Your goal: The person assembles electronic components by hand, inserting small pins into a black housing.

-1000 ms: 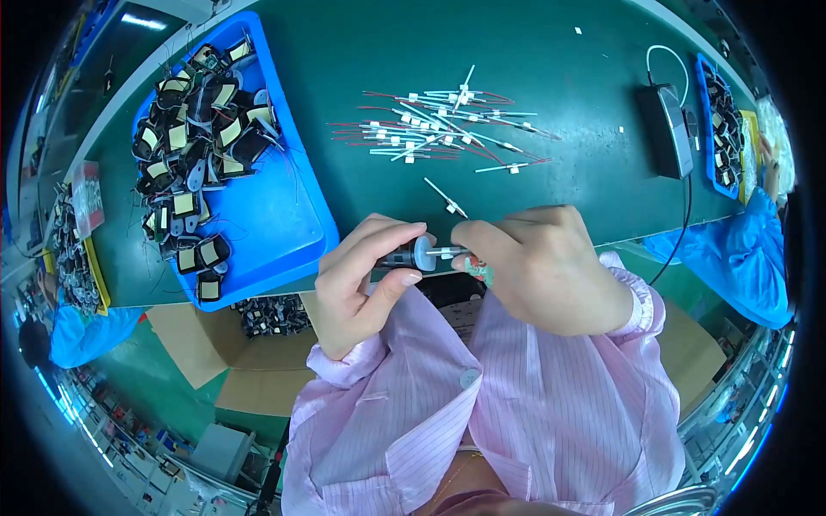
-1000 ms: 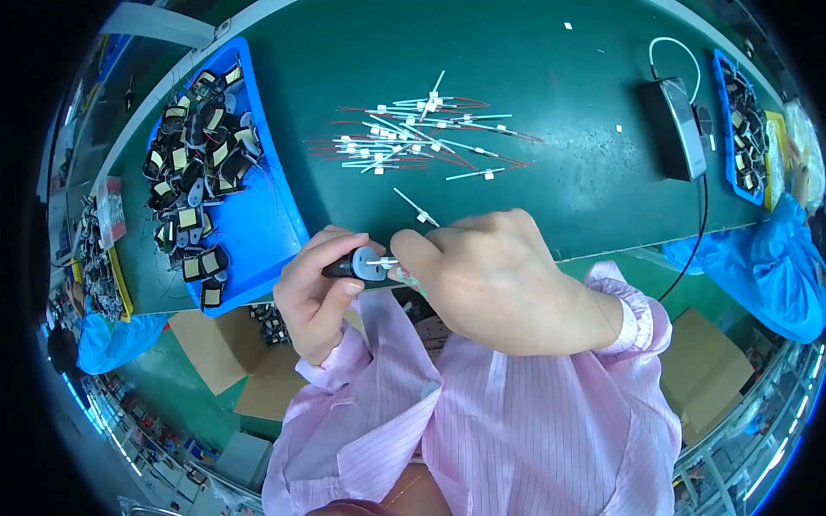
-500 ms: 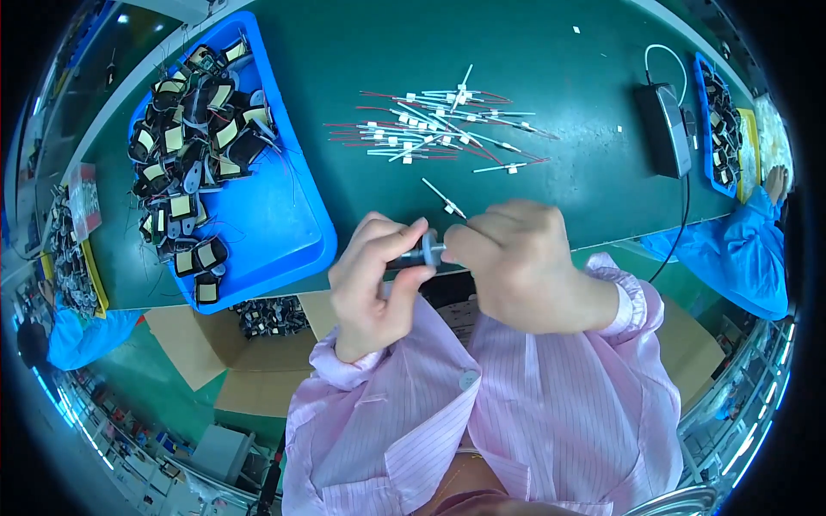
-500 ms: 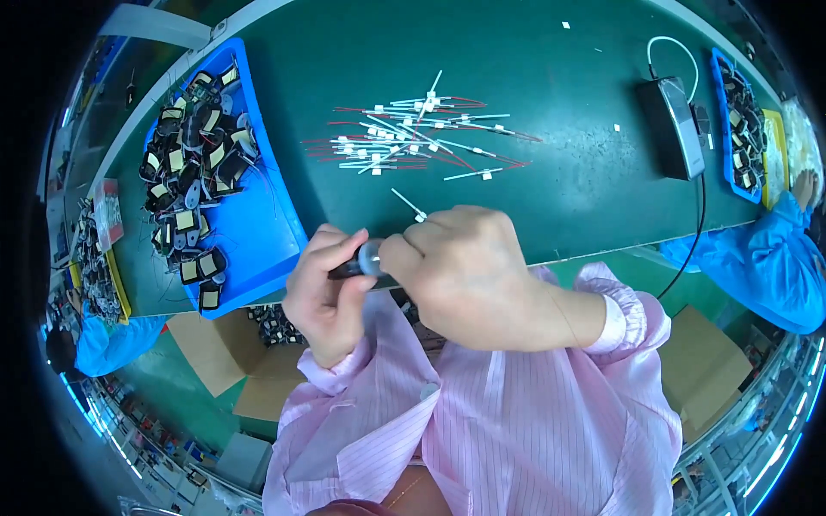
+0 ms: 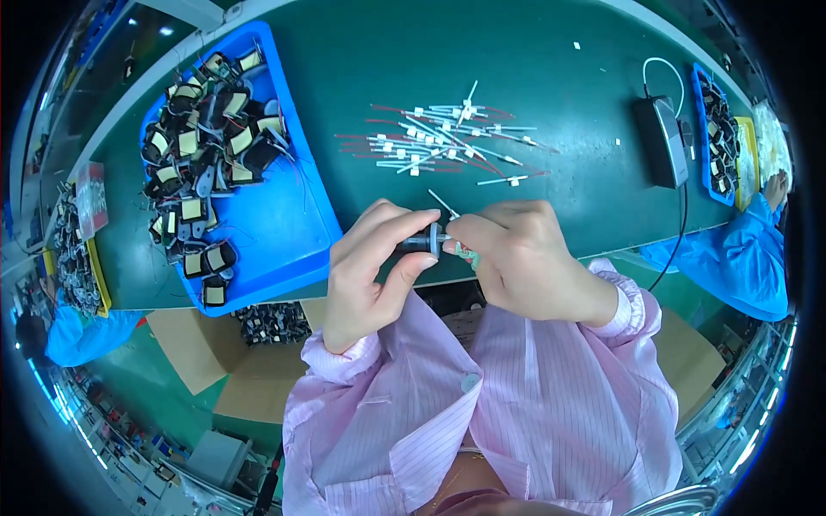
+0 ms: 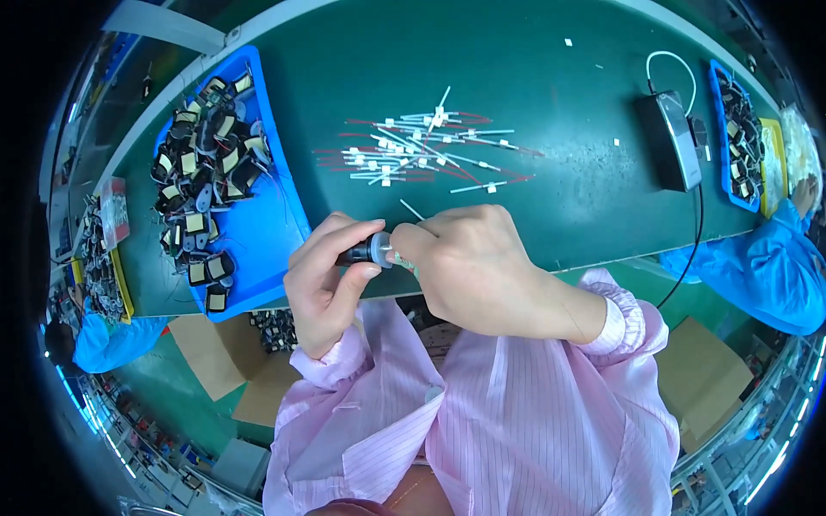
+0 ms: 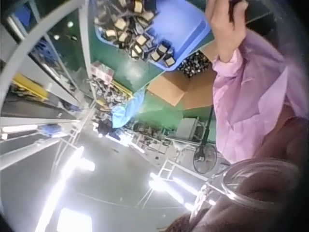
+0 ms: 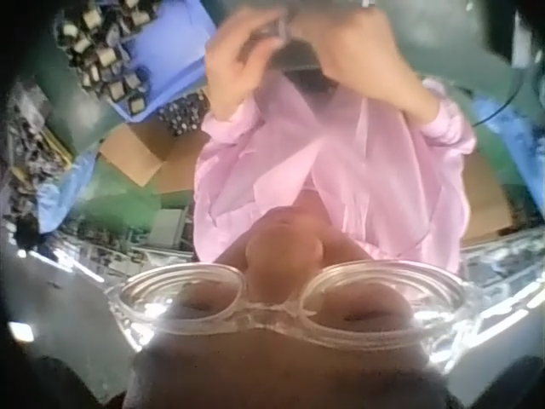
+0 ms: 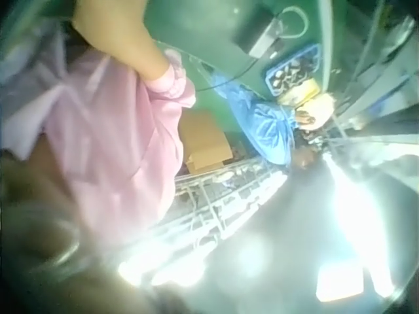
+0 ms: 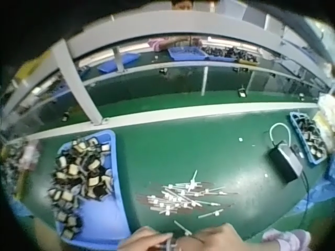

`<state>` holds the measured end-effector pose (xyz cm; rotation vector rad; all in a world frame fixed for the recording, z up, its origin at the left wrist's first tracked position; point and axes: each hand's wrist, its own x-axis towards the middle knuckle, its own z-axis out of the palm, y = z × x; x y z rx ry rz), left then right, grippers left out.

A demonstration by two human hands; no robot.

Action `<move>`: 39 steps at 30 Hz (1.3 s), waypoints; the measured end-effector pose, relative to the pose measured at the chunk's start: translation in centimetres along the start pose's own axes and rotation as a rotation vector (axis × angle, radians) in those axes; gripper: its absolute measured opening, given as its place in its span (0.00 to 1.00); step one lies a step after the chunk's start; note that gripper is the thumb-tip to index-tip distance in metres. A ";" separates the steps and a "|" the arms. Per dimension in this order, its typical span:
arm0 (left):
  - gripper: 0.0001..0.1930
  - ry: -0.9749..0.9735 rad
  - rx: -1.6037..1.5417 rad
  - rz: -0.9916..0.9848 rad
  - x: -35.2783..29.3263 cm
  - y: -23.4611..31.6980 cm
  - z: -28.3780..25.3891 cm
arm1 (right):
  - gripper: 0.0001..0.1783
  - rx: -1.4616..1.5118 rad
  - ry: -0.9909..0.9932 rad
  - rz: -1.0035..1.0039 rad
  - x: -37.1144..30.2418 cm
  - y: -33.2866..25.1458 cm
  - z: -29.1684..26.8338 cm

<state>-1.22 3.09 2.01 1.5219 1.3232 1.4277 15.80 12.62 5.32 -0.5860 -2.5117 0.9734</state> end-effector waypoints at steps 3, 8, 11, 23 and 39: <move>0.19 0.122 -0.126 -0.208 -0.1 0.5 0.1 | 0.16 -0.012 -0.045 0.033 0.4 0.2 -0.4; 0.19 0.044 -0.206 -0.143 -0.6 -0.3 -0.3 | 0.14 -0.047 -0.004 -0.060 0.6 0.0 -0.3; 0.14 0.147 0.018 -0.086 -0.4 0.1 0.7 | 0.08 -0.220 0.002 -0.065 0.9 -0.6 -0.2; 0.14 0.116 -0.091 -0.077 0.1 0.7 -0.4 | 0.09 -0.079 0.012 -0.096 1.5 -0.6 -0.2; 0.11 0.994 1.376 -0.362 -7.3 -2.1 -9.3 | 0.11 0.401 0.171 0.632 16.9 16.2 -6.3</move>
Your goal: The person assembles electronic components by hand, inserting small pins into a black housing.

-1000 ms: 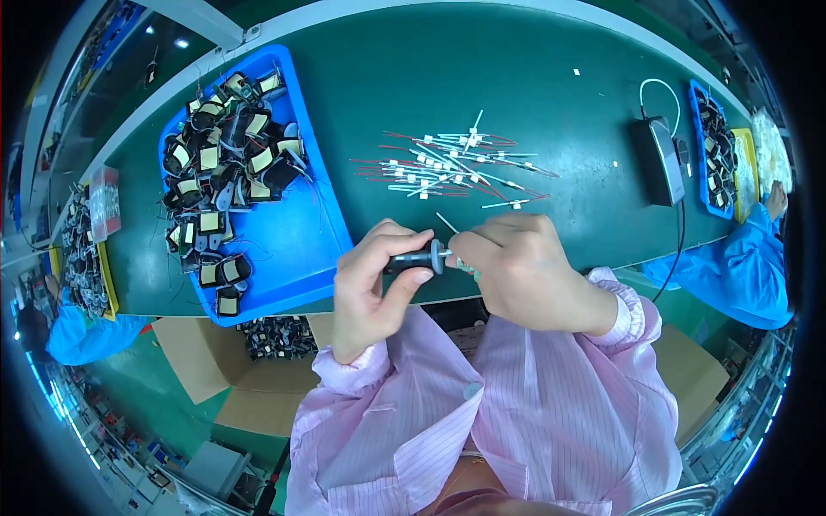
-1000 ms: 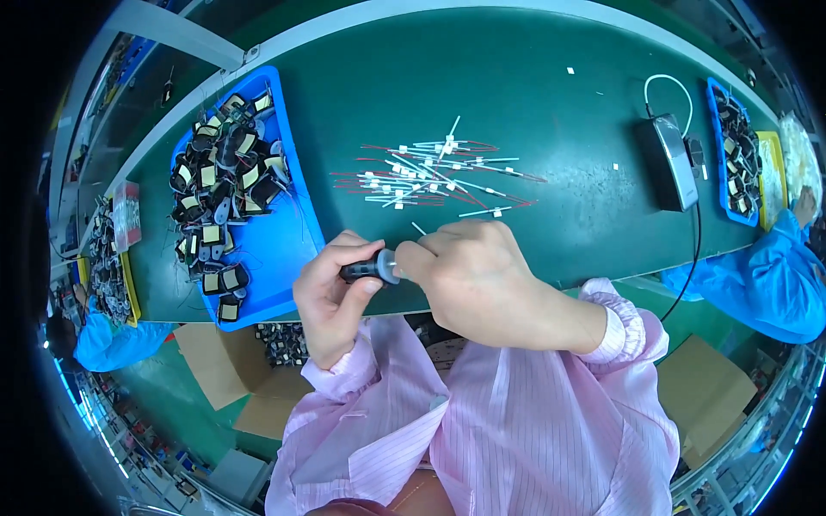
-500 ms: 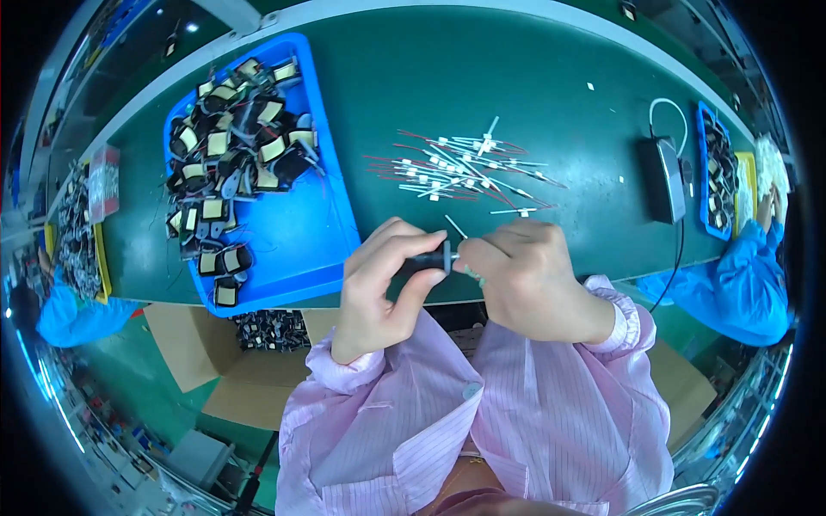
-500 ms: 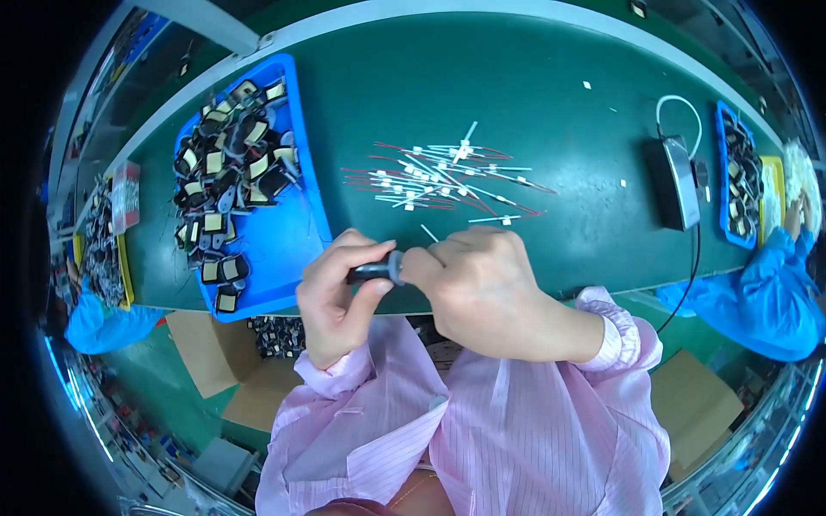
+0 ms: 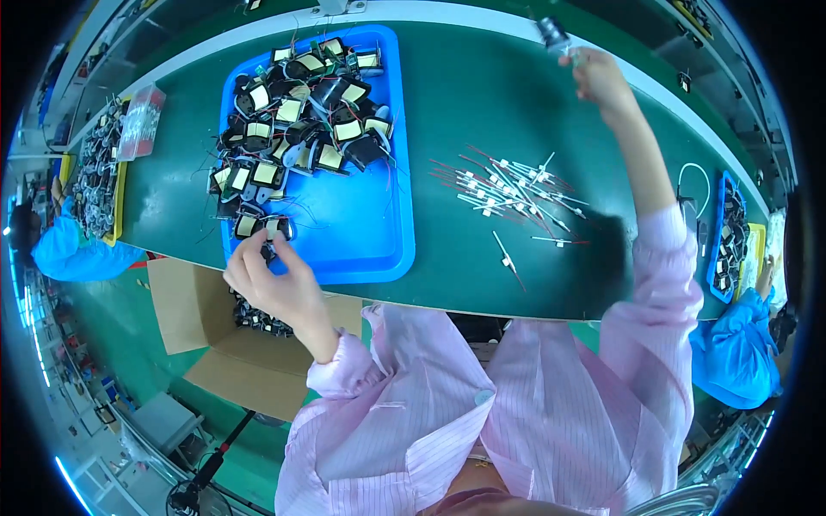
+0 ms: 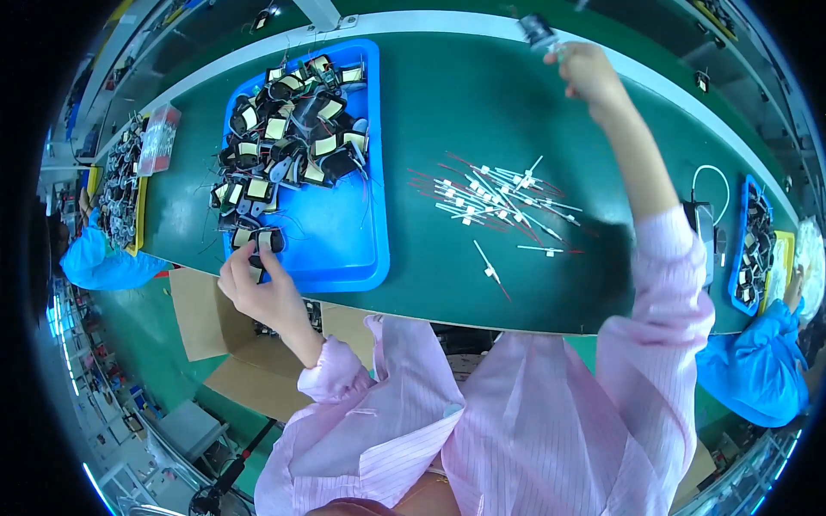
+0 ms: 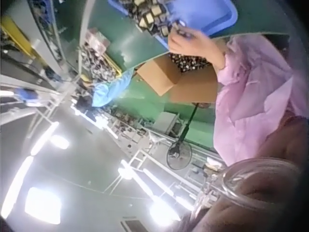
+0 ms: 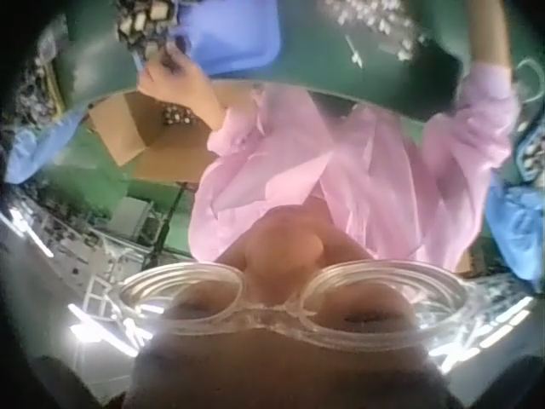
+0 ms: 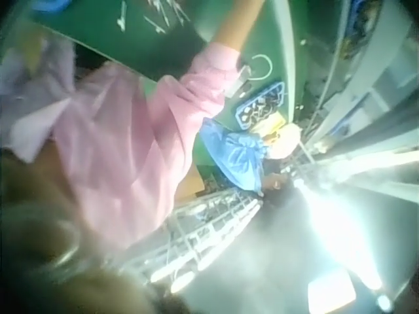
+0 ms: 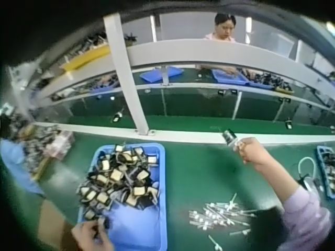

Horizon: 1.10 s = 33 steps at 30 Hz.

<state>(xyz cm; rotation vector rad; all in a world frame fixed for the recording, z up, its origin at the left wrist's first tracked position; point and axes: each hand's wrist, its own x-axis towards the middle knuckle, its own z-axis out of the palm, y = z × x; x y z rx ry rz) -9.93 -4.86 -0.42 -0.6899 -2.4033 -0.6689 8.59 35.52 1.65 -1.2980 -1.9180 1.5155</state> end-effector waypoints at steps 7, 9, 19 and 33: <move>0.21 -0.185 0.222 0.134 0.9 -0.4 0.9 | 0.11 0.207 0.164 0.253 9.2 2.9 -5.2; 0.20 -0.171 0.178 0.162 1.0 -0.9 1.2 | 0.11 0.191 0.225 0.230 8.8 2.3 -4.8; 0.07 0.062 -0.189 0.095 -0.9 -0.5 1.3 | 0.11 -0.879 -0.469 -0.548 -14.1 -0.7 4.3; 0.23 -0.810 -2.338 -0.825 -4.6 8.1 -0.7 | 0.15 -0.967 -0.100 -0.426 -21.9 3.6 9.5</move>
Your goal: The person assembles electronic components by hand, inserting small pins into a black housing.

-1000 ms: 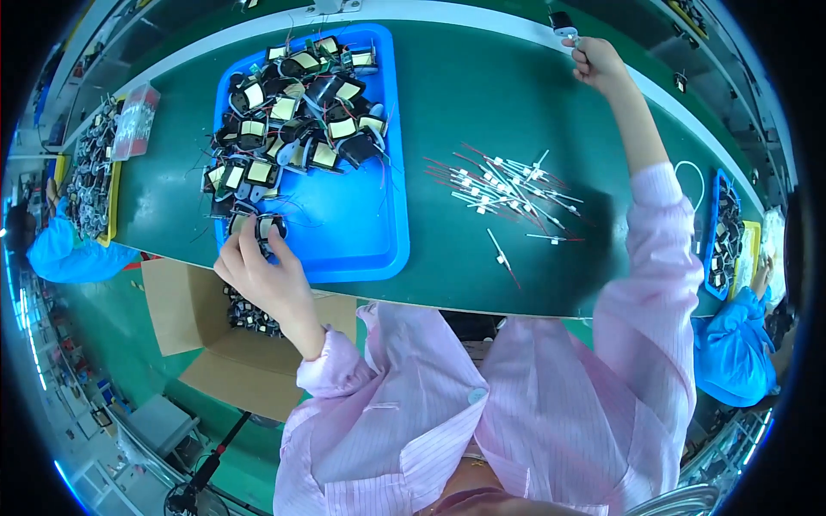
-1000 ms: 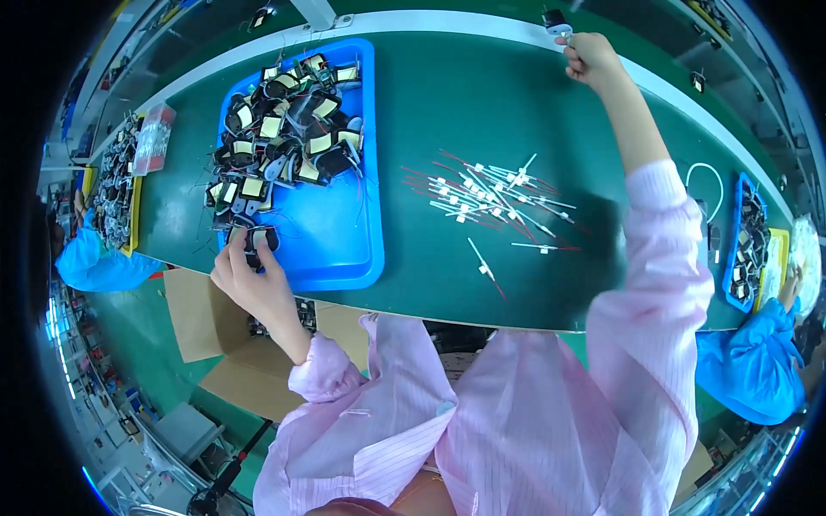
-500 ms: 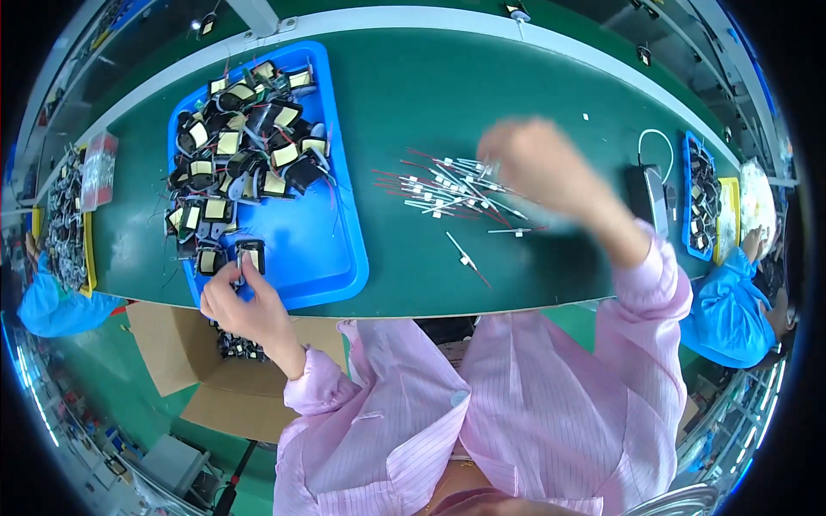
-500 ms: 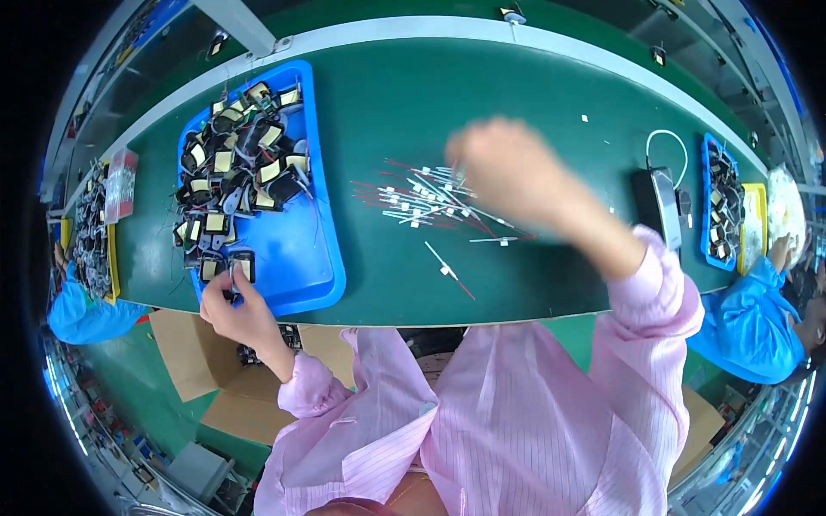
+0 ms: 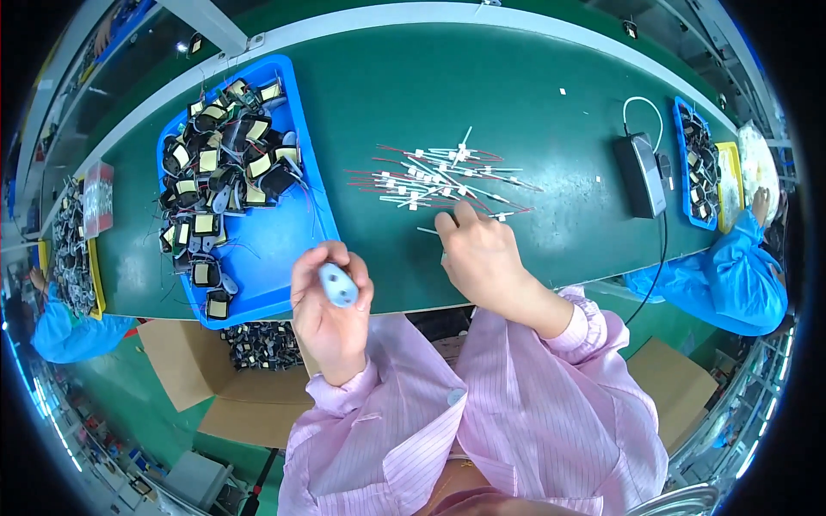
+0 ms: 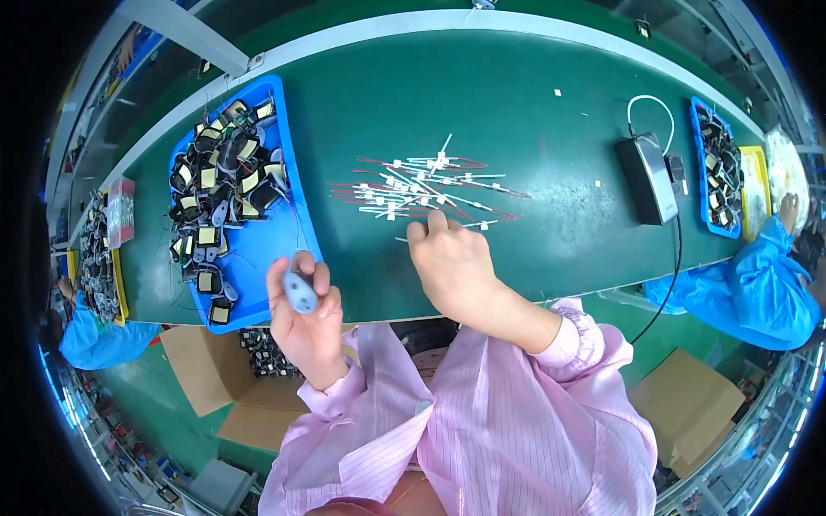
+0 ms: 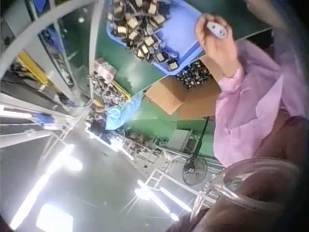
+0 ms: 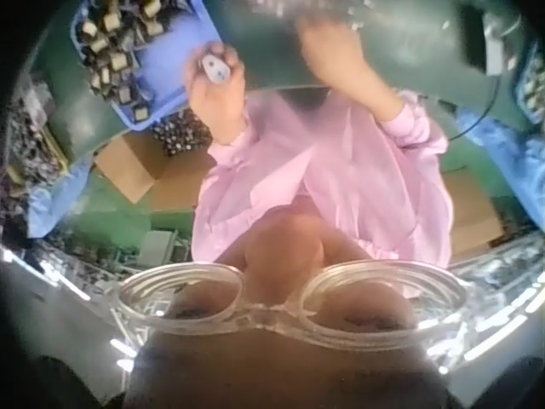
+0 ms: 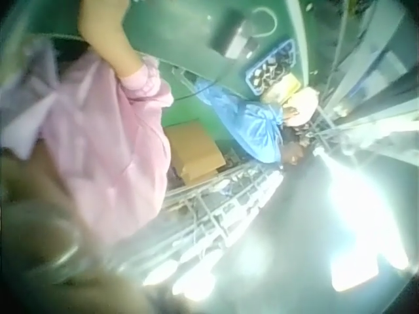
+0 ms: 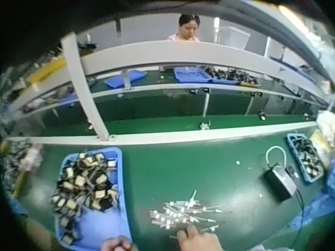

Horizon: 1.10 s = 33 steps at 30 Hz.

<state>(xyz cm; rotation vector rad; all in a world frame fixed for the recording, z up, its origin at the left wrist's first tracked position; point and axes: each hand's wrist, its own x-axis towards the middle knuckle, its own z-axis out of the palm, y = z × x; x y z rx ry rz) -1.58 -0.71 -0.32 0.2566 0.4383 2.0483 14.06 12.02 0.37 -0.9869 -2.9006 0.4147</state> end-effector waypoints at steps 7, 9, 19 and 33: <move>0.11 -0.017 0.053 -0.083 0.1 -0.6 1.8 | 0.13 -0.039 0.073 -0.012 0.6 0.1 0.4; 0.10 0.023 0.121 -0.127 0.0 -0.4 1.6 | 0.14 0.003 0.085 0.006 0.5 0.5 0.2; 0.03 -0.055 0.870 -0.070 -0.1 -1.1 3.3 | 0.04 1.802 -0.153 0.024 -0.5 2.0 -5.8; 0.03 -0.263 0.841 -0.258 0.4 -1.5 4.2 | 0.05 1.786 -0.093 -0.146 -1.2 2.2 -5.1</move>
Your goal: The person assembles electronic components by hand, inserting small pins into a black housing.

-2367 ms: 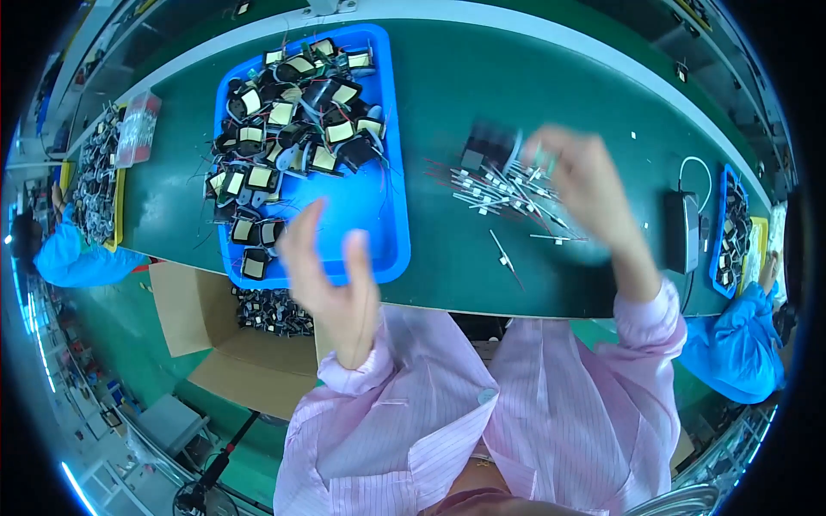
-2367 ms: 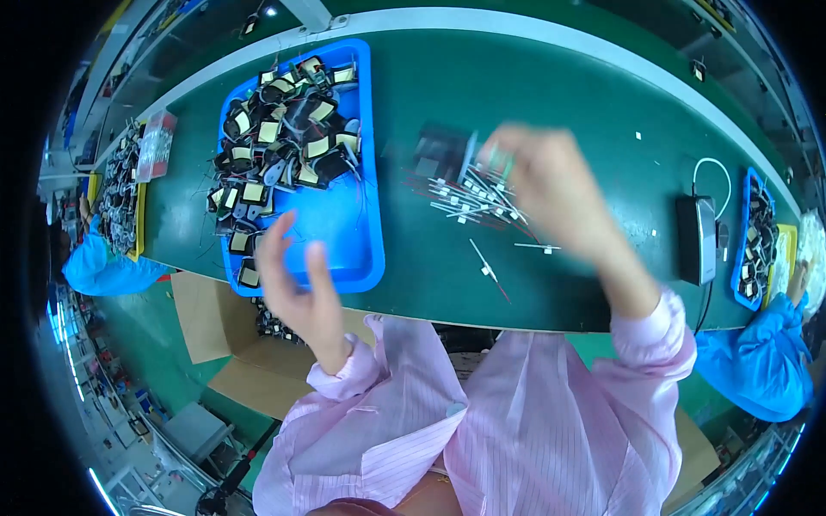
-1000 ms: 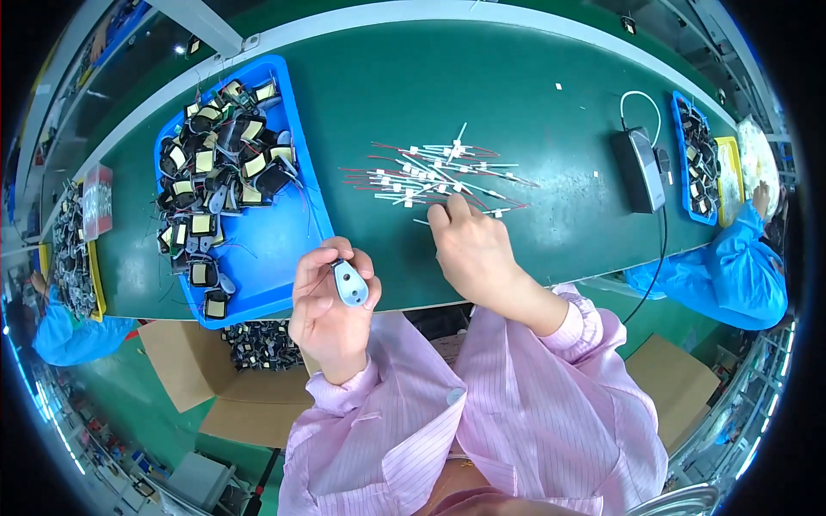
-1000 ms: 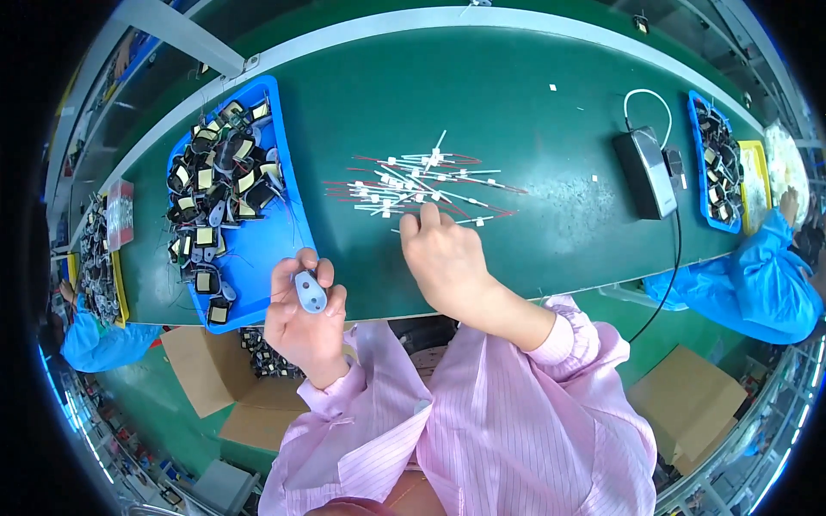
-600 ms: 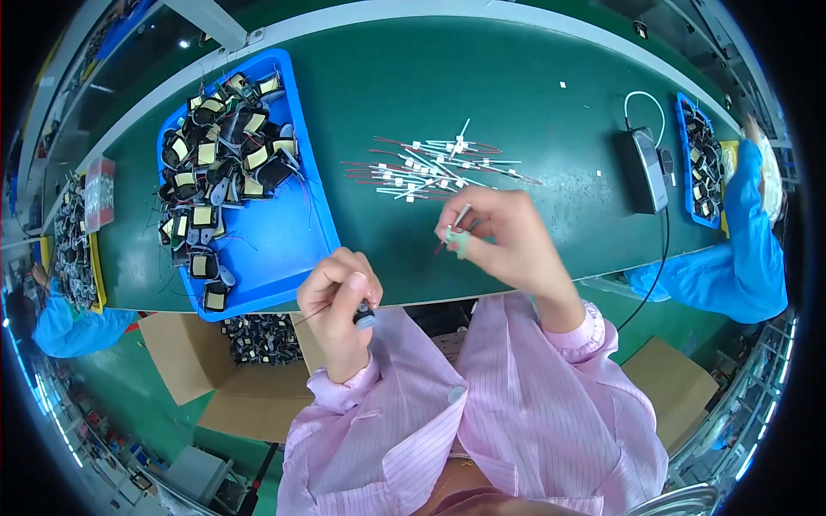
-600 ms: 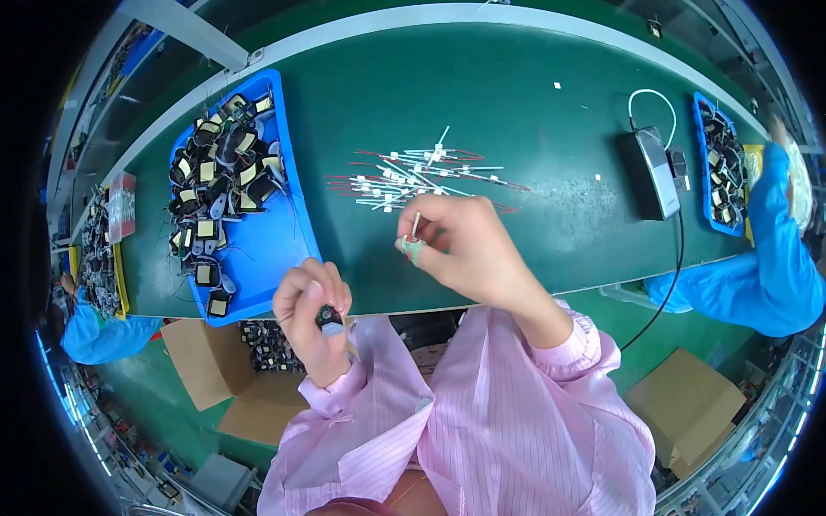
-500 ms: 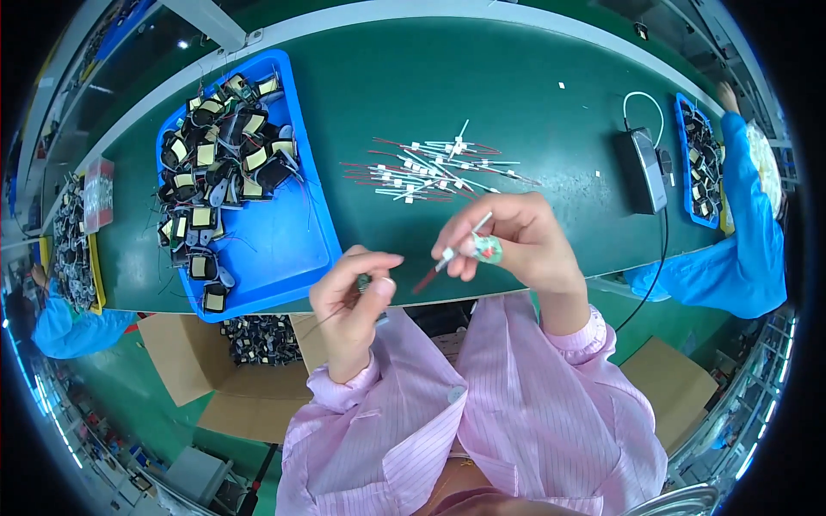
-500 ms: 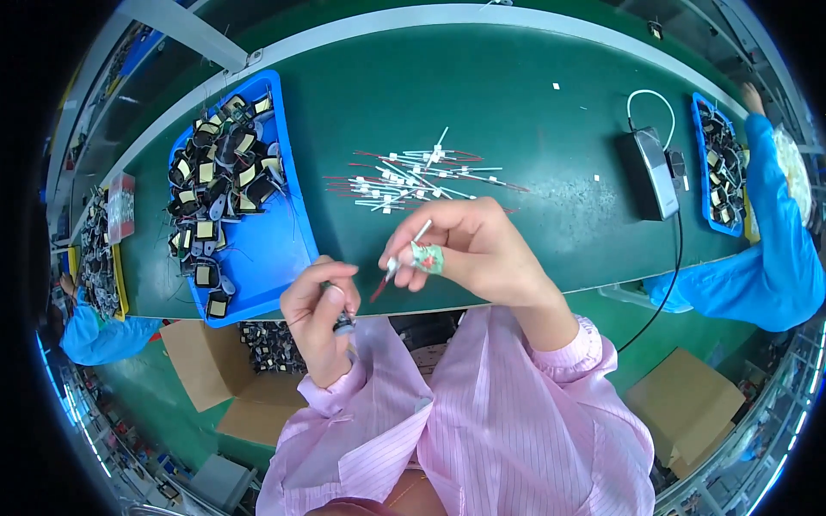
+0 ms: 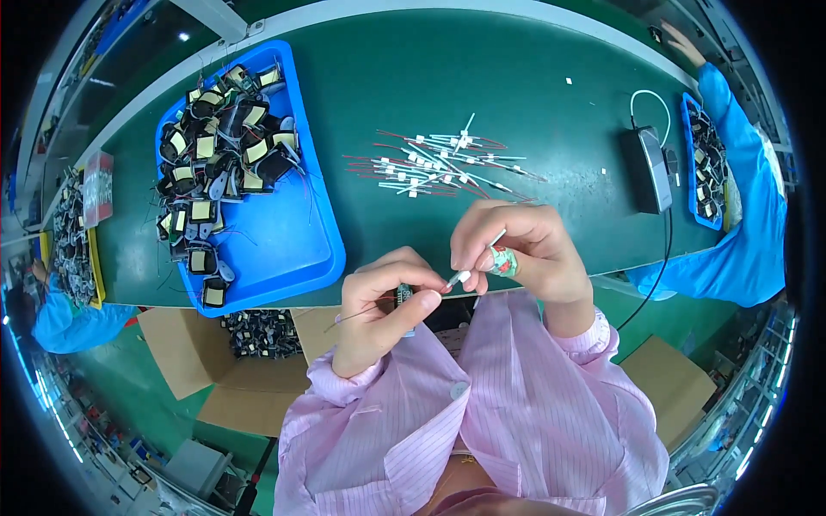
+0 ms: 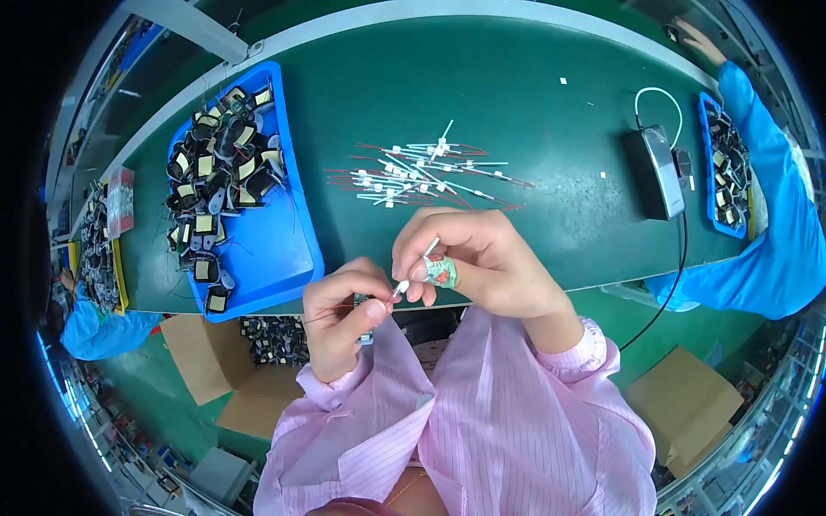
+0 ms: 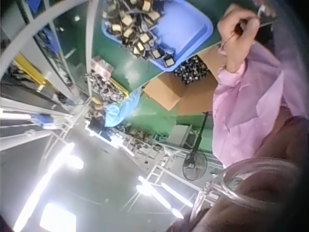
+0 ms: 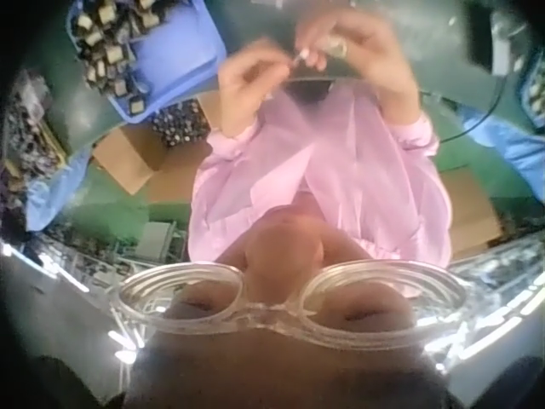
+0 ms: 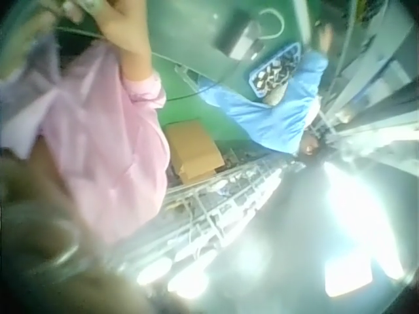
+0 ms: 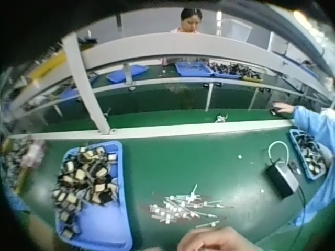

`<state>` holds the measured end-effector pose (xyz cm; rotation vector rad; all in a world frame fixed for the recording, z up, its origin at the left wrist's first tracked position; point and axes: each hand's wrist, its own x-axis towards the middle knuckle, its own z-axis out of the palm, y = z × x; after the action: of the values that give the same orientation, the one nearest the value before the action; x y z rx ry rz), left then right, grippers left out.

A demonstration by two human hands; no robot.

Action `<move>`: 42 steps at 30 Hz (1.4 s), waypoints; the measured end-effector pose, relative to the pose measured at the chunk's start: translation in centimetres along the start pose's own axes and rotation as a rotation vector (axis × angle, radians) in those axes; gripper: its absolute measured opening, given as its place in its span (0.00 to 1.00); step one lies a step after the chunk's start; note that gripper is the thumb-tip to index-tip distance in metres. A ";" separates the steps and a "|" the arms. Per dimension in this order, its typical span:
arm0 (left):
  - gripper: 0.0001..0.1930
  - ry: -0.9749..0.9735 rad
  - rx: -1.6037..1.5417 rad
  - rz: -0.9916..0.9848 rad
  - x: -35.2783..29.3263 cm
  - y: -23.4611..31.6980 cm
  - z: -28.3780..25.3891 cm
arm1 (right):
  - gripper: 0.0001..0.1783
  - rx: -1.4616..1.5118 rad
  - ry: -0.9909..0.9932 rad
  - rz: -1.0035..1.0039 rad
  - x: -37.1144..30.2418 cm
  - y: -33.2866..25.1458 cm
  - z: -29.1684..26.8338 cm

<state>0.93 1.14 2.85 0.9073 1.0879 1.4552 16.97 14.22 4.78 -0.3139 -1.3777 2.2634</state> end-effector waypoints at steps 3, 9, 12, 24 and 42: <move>0.02 0.011 0.076 0.056 0.1 -0.1 0.2 | 0.05 -0.063 -0.013 0.020 0.0 -0.1 0.2; 0.01 0.049 0.041 0.005 -0.3 -0.2 0.1 | 0.04 -0.039 0.032 -0.046 -0.3 -0.2 0.0; 0.01 0.107 0.014 0.049 -0.4 -0.7 0.1 | 0.09 0.087 0.157 -0.014 -0.1 0.3 1.2; 0.05 0.020 0.274 0.194 0.0 -0.1 -0.1 | 0.08 -0.520 0.057 0.060 -0.9 1.4 1.5; 0.20 0.207 -0.434 0.035 0.1 -3.5 0.3 | 0.04 0.156 0.148 -0.056 -1.2 3.1 3.5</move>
<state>2.21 1.39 -0.40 0.4787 0.8538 1.7546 15.67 9.75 3.59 -0.3767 -1.1150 2.2375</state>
